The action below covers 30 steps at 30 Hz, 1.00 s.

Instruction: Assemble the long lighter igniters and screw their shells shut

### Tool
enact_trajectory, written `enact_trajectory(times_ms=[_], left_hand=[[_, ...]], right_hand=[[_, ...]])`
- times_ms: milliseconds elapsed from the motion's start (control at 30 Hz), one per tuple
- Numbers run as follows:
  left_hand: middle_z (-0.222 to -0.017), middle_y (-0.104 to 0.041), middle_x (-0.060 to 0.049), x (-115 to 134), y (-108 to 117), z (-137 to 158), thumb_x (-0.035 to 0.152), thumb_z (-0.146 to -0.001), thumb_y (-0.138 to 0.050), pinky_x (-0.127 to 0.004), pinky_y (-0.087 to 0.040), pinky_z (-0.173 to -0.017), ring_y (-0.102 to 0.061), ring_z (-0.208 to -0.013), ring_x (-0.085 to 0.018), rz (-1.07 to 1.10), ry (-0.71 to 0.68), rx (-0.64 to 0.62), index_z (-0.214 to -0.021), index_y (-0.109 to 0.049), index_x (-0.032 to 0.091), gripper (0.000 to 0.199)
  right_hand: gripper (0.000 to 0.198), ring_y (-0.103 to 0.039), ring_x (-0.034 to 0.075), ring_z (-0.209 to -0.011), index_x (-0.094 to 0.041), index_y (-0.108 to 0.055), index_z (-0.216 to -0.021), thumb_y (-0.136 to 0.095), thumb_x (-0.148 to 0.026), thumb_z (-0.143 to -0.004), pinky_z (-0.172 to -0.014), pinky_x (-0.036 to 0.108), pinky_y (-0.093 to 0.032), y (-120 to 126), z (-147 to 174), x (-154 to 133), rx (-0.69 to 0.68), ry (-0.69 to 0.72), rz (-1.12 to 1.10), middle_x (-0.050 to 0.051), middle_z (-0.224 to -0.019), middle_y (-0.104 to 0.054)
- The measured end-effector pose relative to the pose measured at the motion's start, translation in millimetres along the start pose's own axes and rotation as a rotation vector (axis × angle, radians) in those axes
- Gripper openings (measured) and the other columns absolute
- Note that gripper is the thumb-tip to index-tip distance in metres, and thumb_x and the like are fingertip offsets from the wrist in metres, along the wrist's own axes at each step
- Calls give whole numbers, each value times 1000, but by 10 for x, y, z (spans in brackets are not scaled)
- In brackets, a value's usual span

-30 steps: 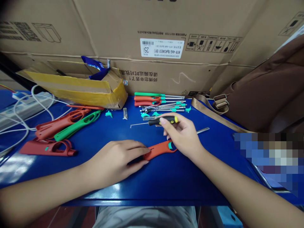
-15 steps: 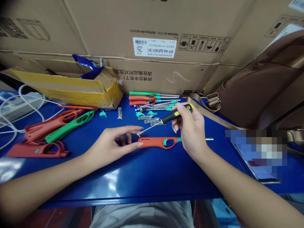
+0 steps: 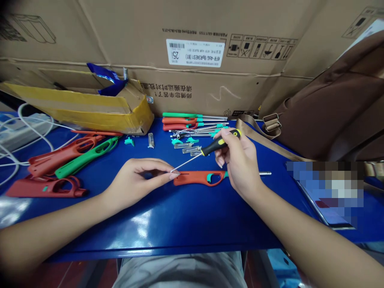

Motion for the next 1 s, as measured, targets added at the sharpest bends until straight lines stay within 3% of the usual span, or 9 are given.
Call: enact_trajectory(times_ms=[333, 500, 600, 700, 767, 867, 933, 1000], left_hand=[[-87, -80, -1, 20, 6, 32, 23, -90, -75, -21, -48, -61, -68, -70, -11, -229, -157, -74, -91, -81, 20, 7], [-85, -79, -1, -2, -6, 37, 23, -91, -73, -23, -49, -63, -67, -71, -12, -314, -198, -104, -91, -81, 19, 9], [-88, -79, -2, -11, -15, 50, 23, -93, -70, -25, -54, -70, -71, -79, -15, -378, -231, -123, -92, -81, 19, 11], [-92, -79, -4, -4, -23, 71, 23, -95, -67, -28, -56, -77, -72, -85, -17, -437, -293, -146, -94, -80, 17, 14], [-93, -79, -4, 2, -26, 81, 24, -97, -66, -29, -56, -78, -73, -85, -17, -448, -313, -160, -96, -79, 17, 15], [-95, -79, -3, 9, -26, 81, 26, -97, -66, -28, -56, -80, -72, -86, -16, -421, -294, -175, -97, -79, 19, 14], [-99, -78, -3, 8, -28, 67, 30, -94, -71, -30, -56, -83, -71, -90, -18, -407, -275, -172, -102, -78, 20, 14], [-109, -75, -6, -10, -38, 45, 37, -87, -79, -35, -56, -89, -68, -100, -22, -428, -252, -168, -113, -75, 21, 31]], right_hand=[[15, -48, 11, -45, -25, -67, -79, -64, -32, -92, -42, 29, -35, 35, 61, -16, -73, 161, 118, -3, -65, -52], [12, -49, 12, -48, -27, -69, -84, -65, -35, -93, -44, 31, -37, 43, 122, -57, -140, 273, 220, 0, -74, -59], [12, -58, 18, -63, -29, -70, -88, -65, -39, -93, -54, 34, -46, 38, 189, -149, -185, 434, 357, 3, -80, -64], [9, -63, 22, -74, -30, -70, -96, -65, -36, -93, -64, 37, -51, -9, 274, -258, -338, 594, 426, 4, -81, -67], [10, -66, 22, -76, -30, -70, -102, -65, -32, -93, -64, 38, -54, -43, 322, -301, -466, 588, 400, 4, -85, -69], [13, -70, 20, -74, -31, -68, -107, -66, -28, -94, -62, 36, -57, -72, 365, -313, -564, 468, 330, 5, -96, -73], [12, -69, 17, -64, -31, -68, -107, -66, -29, -96, -56, 34, -57, -82, 368, -299, -554, 397, 301, 4, -96, -74], [7, -67, 15, -55, -29, -68, -102, -65, -32, -96, -49, 32, -56, -81, 343, -281, -463, 353, 287, 2, -91, -73]])
Point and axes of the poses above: each hand's wrist, its own z-axis away from the middle knuckle, its own y-axis out of the back of the hand, x = y × z, the point moved 3 cm from there along -z, towards the middle knuckle
